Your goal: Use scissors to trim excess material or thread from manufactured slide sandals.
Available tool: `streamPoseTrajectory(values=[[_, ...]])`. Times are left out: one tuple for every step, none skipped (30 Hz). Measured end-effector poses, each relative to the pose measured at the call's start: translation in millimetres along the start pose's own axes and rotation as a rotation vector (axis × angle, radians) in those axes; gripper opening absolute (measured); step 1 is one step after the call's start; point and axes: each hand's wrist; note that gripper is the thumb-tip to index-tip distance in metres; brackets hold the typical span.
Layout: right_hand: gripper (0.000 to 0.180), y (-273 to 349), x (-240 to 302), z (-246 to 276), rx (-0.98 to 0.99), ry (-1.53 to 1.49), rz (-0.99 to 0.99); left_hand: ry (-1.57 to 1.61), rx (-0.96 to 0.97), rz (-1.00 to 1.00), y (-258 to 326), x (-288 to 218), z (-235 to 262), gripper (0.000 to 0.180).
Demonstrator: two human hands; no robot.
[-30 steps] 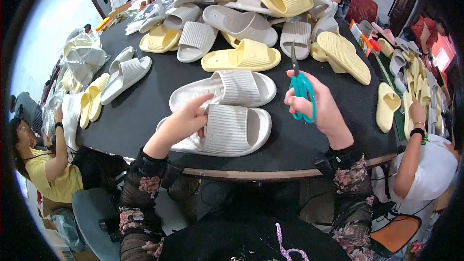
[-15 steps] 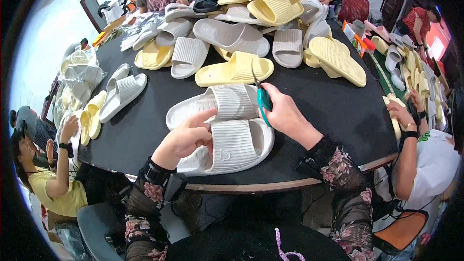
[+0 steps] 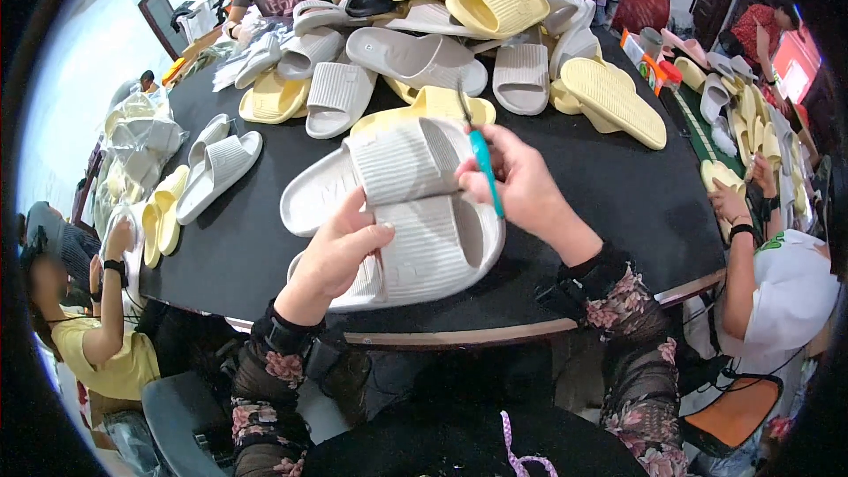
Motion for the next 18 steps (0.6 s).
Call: streamPoseTrajectory(values=[[0.051, 1.7, 5.8, 6.0, 0.003, -0.023, 0.028, -0.032, -0.007, -0.057, -2.3, -1.8, -0.7, 0.063], [0.051, 3.8, 6.4, 9.4, -0.036, -0.038, 0.038, -0.064, -0.015, -0.116, -4.1, -4.0, -1.9, 0.063], [0.051, 4.3, 5.3, 12.4, -0.022, -0.094, 0.039, 0.000, -0.058, -0.188, -6.7, -7.3, -8.3, 0.062], [0.050, 5.7, 4.5, 14.4, -0.007, -0.149, 0.042, -0.003, -0.061, -0.195, -10.0, -9.5, -9.8, 0.062], [0.048, 7.9, 2.6, 14.5, 0.019, -0.181, 0.053, -0.036, -0.110, -0.252, -13.8, -11.6, -10.0, 0.061], [0.046, 12.7, 3.0, 16.2, 0.040, -0.205, 0.070, -0.064, -0.153, -0.316, -18.7, -14.4, -11.3, 0.060], [0.046, 14.1, 0.1, 17.1, 0.061, -0.195, 0.046, -0.136, -0.182, -0.313, -23.7, -14.6, -7.0, 0.057], [0.045, 19.0, 0.6, 16.3, 0.068, -0.193, 0.037, -0.134, -0.183, -0.327, -29.7, -15.2, -8.4, 0.057], [0.049, 21.6, 1.5, 16.4, 0.066, -0.110, 0.010, -0.150, -0.241, -0.412, -34.6, -16.6, -11.9, 0.055], [0.052, 23.5, 1.5, 16.9, 0.062, -0.028, -0.018, -0.165, -0.299, -0.495, -39.1, -17.0, -14.4, 0.052], [0.051, 24.2, -2.5, 16.3, 0.066, -0.033, 0.002, -0.076, -0.272, -0.602, -45.7, -9.4, -12.1, 0.048], [0.051, 23.4, -5.8, 15.8, 0.062, 0.049, -0.001, -0.079, -0.275, -0.603, -48.8, -5.3, -7.9, 0.048], [0.051, 23.7, -6.9, 15.2, 0.066, 0.088, -0.020, -0.163, -0.290, -0.628, -50.5, -1.8, -3.4, 0.046], [0.050, 24.1, -7.2, 14.0, 0.070, 0.127, -0.041, -0.247, -0.305, -0.651, -51.5, 1.6, 0.4, 0.045], [0.052, 24.1, -11.2, 14.0, 0.045, 0.199, -0.006, -0.243, -0.306, -0.645, -52.3, 5.5, 1.9, 0.045], [0.052, 22.6, -12.1, 14.0, 0.045, 0.199, -0.014, -0.304, -0.327, -0.655, -52.4, 9.6, 3.2, 0.050], [0.051, 21.3, -12.5, 12.9, -0.001, 0.302, 0.069, -0.366, -0.349, -0.664, -52.3, 12.9, 4.0, 0.056], [0.050, 20.2, -14.3, 12.0, -0.043, 0.403, 0.148, -0.363, -0.352, -0.651, -50.7, 12.6, 2.4, 0.056]])
Point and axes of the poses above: each hand's wrist, its own y-axis away from the middle knuckle, its own z-axis out of the back of the hand, x = y × z, and after that the axes turned 15 degrees about -z, right-handed
